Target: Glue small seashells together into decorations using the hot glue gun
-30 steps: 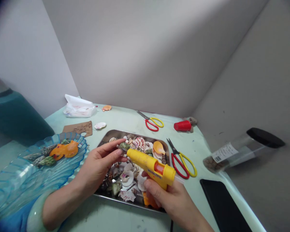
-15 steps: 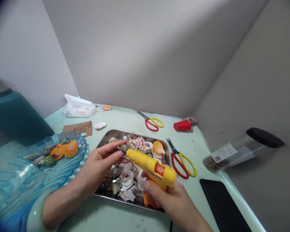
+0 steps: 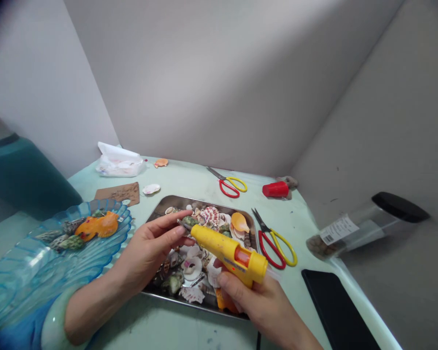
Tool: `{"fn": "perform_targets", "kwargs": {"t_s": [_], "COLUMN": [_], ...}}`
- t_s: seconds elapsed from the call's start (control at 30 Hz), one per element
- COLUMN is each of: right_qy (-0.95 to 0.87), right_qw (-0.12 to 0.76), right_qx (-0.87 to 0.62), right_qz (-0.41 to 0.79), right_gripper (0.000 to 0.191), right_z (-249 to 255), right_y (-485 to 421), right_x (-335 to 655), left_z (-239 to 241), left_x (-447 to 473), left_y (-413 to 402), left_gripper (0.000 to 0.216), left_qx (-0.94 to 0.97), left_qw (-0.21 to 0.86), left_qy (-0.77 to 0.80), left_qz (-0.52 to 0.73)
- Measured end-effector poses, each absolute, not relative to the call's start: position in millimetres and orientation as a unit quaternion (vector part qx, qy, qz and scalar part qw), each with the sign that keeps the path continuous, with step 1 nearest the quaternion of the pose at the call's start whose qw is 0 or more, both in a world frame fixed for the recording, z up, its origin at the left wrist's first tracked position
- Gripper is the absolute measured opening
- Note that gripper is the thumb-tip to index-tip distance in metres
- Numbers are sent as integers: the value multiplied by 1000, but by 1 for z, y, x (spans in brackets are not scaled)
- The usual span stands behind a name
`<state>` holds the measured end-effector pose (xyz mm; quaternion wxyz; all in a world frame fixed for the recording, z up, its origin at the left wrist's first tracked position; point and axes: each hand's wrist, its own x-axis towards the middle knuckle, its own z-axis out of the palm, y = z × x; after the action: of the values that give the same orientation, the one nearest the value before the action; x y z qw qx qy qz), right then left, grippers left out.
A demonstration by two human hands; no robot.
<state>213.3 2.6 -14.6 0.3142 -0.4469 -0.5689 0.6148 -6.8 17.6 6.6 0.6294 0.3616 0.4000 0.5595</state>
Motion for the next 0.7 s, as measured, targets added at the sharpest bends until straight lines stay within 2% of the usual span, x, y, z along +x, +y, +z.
{"fn": "perform_targets", "kwargs": {"t_s": [0.3,0.7], "right_qy": [-551,-572], "right_qw": [336,324], "right_qx": [-449,-446], "right_qz": [618,607], "right_gripper": [42,39], "right_z": [-10,-14], "right_y": [0,1], "right_x": [210,214], "left_z": [16,7], "left_x": [-3,-7], "left_y": [14,18], "left_gripper": [28,36], "left_qx": [370,346], "left_qw": [620,618], "left_qy": [416,398], "left_qz": [552,583]}}
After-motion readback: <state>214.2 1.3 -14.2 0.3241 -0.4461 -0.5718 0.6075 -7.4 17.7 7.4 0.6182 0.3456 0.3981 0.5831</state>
